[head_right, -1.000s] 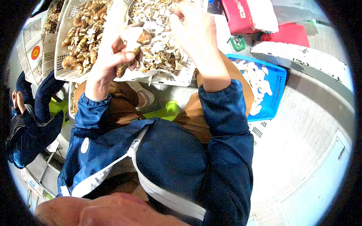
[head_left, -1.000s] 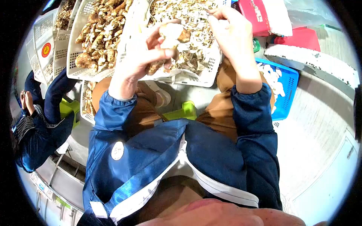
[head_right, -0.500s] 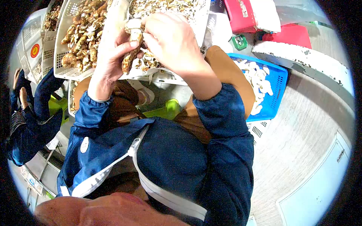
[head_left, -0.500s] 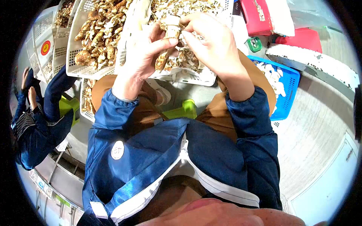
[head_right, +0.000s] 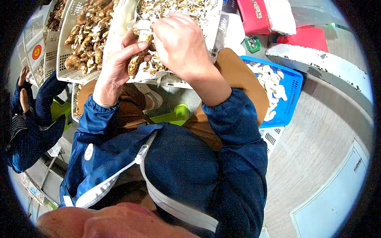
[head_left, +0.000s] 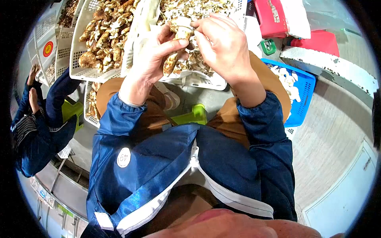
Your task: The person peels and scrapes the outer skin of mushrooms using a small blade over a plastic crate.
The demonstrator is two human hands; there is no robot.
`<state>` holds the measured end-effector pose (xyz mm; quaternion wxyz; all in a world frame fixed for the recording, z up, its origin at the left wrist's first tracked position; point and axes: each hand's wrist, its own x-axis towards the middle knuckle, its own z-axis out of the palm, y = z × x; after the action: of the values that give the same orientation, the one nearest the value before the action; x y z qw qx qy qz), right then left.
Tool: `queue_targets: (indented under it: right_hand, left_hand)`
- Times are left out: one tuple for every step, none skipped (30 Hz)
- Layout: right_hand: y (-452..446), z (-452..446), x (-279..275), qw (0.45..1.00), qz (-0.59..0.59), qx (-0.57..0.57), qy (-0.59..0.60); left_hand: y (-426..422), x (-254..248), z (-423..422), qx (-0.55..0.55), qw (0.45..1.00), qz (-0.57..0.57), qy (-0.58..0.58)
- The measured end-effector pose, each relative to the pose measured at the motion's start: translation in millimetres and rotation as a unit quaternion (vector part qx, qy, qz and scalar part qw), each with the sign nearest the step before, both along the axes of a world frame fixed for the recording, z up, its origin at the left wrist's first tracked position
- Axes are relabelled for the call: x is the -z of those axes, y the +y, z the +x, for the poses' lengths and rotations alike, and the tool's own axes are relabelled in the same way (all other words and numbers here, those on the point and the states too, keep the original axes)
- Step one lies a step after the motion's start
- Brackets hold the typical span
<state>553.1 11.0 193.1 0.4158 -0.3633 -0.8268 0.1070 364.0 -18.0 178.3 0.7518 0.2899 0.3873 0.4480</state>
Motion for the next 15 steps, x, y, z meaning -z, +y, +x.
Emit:
queue_targets:
  right_hand:
    - [0, 0, 0, 1.000, 0.000, 0.001, 0.001]
    - [0, 0, -1, 1.000, -0.001, 0.003, 0.002]
    - [0, 1, -2, 1.000, -0.027, 0.001, 0.001]
    - [0, 3, -5, 0.999, -0.054, 0.000, -0.001]
    - [0, 6, -6, 0.997, -0.080, -0.002, -0.002]
    - [0, 7, -7, 0.995, -0.103, -0.003, 0.015]
    - [0, 9, -6, 0.991, -0.126, -0.005, 0.033]
    - [1, 10, -6, 0.987, -0.150, -0.006, 0.050]
    - [2, 9, -4, 0.989, -0.134, -0.016, 0.064]
    - [2, 9, -4, 0.991, -0.123, -0.023, 0.054]
    - [2, 9, -4, 0.992, -0.112, -0.031, 0.044]
    - [2, 8, -4, 0.994, -0.101, -0.038, 0.035]
    - [1, 8, -5, 0.994, -0.102, -0.038, 0.033]
    - [0, 8, -7, 0.994, -0.103, -0.038, 0.030]
    - [-1, 8, -9, 0.993, -0.104, -0.037, 0.028]
  left_hand:
    - [0, 0, 0, -0.001, 1.000, 0.005, 0.010]
    - [0, 0, 0, -0.002, 1.000, 0.010, 0.020]
    - [0, 0, 0, -0.001, 1.000, 0.016, 0.026]
    - [0, 0, -1, 0.000, 0.999, 0.022, 0.032]
    - [1, 0, -2, 0.001, 0.999, 0.028, 0.037]
    - [2, 1, -4, 0.005, 0.999, 0.032, 0.043]
    - [2, 3, -6, 0.008, 0.998, 0.036, 0.048]
    - [3, 4, -7, 0.012, 0.998, 0.040, 0.053]
    - [3, 1, -8, 0.018, 0.999, 0.019, 0.047]
    - [3, 1, -7, 0.016, 0.998, 0.022, 0.049]
    - [3, 2, -7, 0.014, 0.998, 0.025, 0.051]
    - [3, 3, -7, 0.012, 0.998, 0.027, 0.053]
    - [2, 4, -6, 0.013, 0.998, 0.031, 0.054]
    - [2, 4, -6, 0.013, 0.998, 0.034, 0.054]
    - [1, 4, -5, 0.014, 0.998, 0.037, 0.055]
